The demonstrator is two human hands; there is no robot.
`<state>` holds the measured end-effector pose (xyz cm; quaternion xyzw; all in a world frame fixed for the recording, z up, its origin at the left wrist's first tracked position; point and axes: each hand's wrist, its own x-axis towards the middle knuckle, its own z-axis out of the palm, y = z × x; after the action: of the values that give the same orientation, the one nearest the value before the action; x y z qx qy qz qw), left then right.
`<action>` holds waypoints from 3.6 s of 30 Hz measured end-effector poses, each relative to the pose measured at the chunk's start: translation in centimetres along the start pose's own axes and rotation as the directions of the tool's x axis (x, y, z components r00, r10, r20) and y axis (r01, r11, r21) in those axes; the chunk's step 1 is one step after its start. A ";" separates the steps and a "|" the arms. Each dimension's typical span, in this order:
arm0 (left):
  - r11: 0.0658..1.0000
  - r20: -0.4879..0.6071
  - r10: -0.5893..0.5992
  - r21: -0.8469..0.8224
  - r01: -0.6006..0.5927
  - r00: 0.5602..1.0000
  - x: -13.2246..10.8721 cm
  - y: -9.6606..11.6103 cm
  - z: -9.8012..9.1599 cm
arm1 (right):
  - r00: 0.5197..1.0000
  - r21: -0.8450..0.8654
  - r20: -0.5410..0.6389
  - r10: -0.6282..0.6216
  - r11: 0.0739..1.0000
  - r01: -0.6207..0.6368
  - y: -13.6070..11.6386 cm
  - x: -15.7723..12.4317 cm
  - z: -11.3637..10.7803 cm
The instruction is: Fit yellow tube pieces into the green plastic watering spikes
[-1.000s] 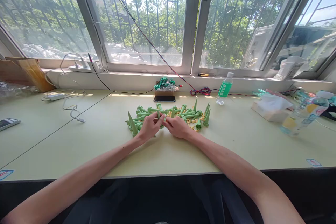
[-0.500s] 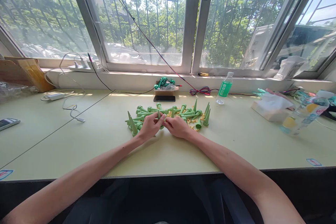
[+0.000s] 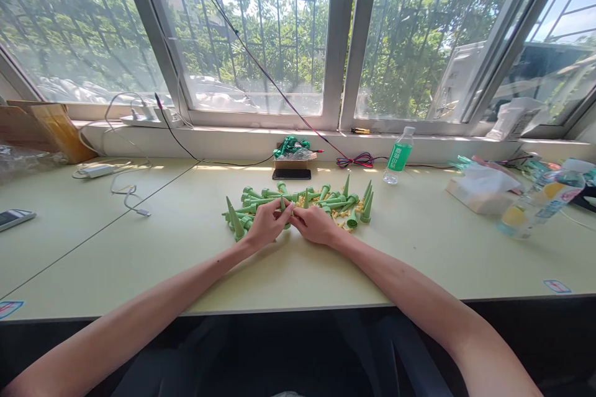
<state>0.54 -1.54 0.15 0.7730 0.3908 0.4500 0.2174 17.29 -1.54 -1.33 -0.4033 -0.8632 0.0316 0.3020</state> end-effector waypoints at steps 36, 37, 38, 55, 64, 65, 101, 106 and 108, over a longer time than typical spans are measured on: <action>0.989 -0.055 0.058 0.140 -0.050 0.997 0.1 0.6 -0.2 | 0.999 0.016 0.019 0.030 0.999 -0.031 -0.4 0.1 -0.4; 0.990 -0.068 0.055 0.135 -0.045 0.996 0.2 0.5 -0.3 | 0.999 0.022 0.010 0.032 0.999 -0.032 -0.5 0.1 -0.4; 0.991 -0.084 0.052 0.130 -0.040 0.995 0.3 0.5 -0.3 | 0.999 0.022 0.002 0.037 0.999 -0.037 -0.5 0.1 -0.5; 0.998 -0.085 0.020 0.064 -0.015 0.996 0.3 0.1 -0.3 | 0.999 0.044 -0.019 0.030 0.999 -0.029 0.4 0.1 0.0; 0.999 -0.084 0.020 0.034 -0.017 0.996 0.4 -0.2 -0.2 | 0.999 0.044 -0.043 0.024 0.999 -0.023 0.4 0.1 0.0; 0.999 -0.087 0.021 0.034 -0.018 0.996 0.4 -0.2 -0.2 | 0.999 0.043 -0.044 0.024 0.999 -0.022 0.4 0.1 0.0; 0.989 -0.027 -0.127 -0.083 0.125 0.991 0.9 -0.5 -0.5 | 0.996 -0.033 -0.087 -0.025 0.999 0.023 0.0 0.2 0.1; 0.967 0.037 -0.188 -0.169 0.191 0.982 0.9 -0.4 -0.5 | 0.992 -0.062 -0.100 -0.074 0.996 0.068 0.0 0.1 0.3; 0.953 0.075 -0.199 -0.218 0.210 0.977 1.0 -0.5 -0.5 | 0.990 -0.068 -0.107 -0.091 0.994 0.084 -0.2 0.0 0.3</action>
<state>0.21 -0.51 0.56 0.7104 0.4096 0.4459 0.3588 16.97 -1.59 -1.48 -0.3753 -0.8628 -0.0315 0.3371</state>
